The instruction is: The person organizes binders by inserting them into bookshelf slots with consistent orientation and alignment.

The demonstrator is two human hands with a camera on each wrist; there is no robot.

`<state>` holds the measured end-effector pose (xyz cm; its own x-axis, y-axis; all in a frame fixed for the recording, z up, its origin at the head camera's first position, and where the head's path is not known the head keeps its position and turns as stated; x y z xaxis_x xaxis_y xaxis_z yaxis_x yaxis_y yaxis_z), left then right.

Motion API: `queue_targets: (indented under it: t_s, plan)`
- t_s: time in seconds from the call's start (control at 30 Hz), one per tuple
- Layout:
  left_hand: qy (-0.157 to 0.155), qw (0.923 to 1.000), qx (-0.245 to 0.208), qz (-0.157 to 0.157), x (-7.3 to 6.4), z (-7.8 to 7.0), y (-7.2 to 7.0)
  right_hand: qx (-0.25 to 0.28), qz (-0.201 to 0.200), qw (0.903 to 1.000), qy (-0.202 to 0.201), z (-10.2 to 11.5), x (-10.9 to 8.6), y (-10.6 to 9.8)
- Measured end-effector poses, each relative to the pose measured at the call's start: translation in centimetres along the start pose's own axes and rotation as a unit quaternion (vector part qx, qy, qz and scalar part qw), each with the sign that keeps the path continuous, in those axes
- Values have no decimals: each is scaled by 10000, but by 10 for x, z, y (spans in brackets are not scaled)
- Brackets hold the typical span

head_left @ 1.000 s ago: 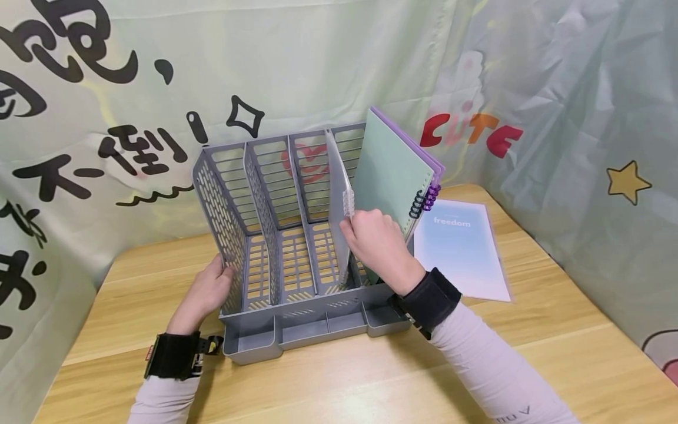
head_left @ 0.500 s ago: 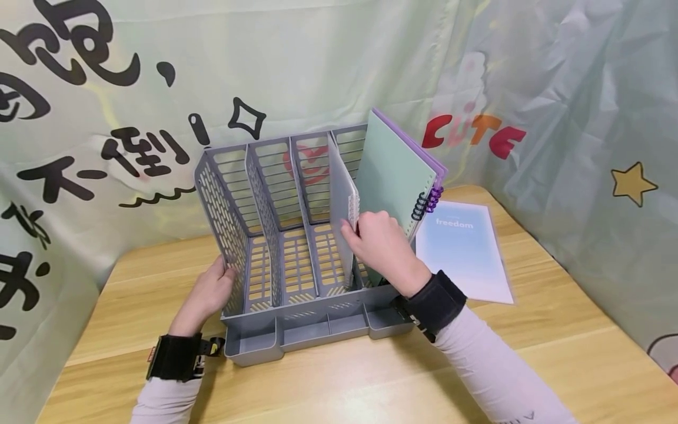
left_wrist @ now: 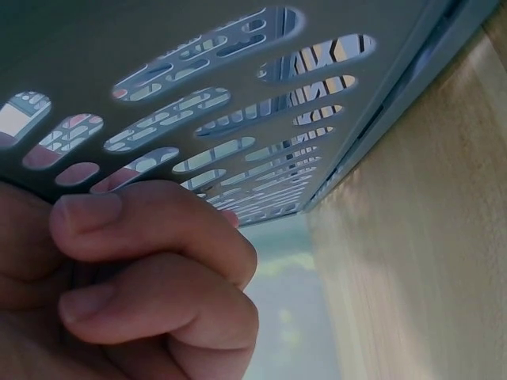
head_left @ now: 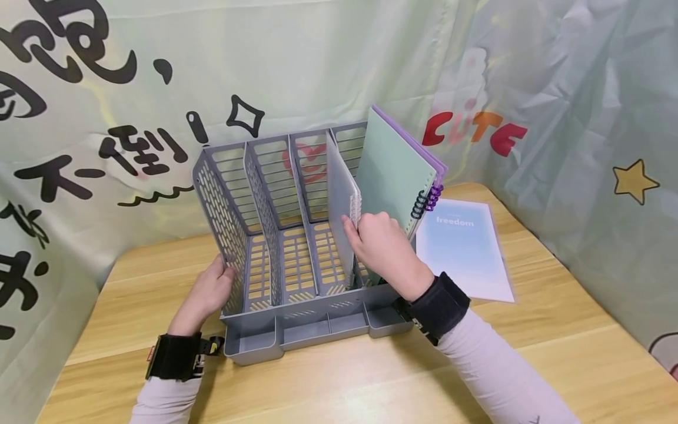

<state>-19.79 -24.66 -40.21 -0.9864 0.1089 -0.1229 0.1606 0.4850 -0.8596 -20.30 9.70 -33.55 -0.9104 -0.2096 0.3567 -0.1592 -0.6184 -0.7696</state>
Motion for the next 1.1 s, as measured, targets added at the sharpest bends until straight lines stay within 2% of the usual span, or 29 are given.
queue_targets:
  t_s: [0.37, 0.87, 1.1]
  plan:
    - [-54, 9999, -116, 98, 0, 0, 0, 111, 36, 9999, 86, -4, 3, 4]
    - [-3, 10000, -71, 13, -1, -1, 0, 126, 381, 9992, 78, 1, -1, -3]
    - [-71, 9998, -146, 65, -2, -1, 0, -17, 391, 9992, 128, 4, -5, -6]
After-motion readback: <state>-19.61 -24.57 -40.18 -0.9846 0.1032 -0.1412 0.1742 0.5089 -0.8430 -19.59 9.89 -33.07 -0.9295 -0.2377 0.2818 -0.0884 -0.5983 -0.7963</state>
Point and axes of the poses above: each hand's wrist, its own x-axis towards the middle knuckle, its own y-axis out of the palm, z = x × y, the point moved 1 cm from there along x, towards the middle knuckle, and after that the axes turned 7 degrees about x, right-handed, at the moved point
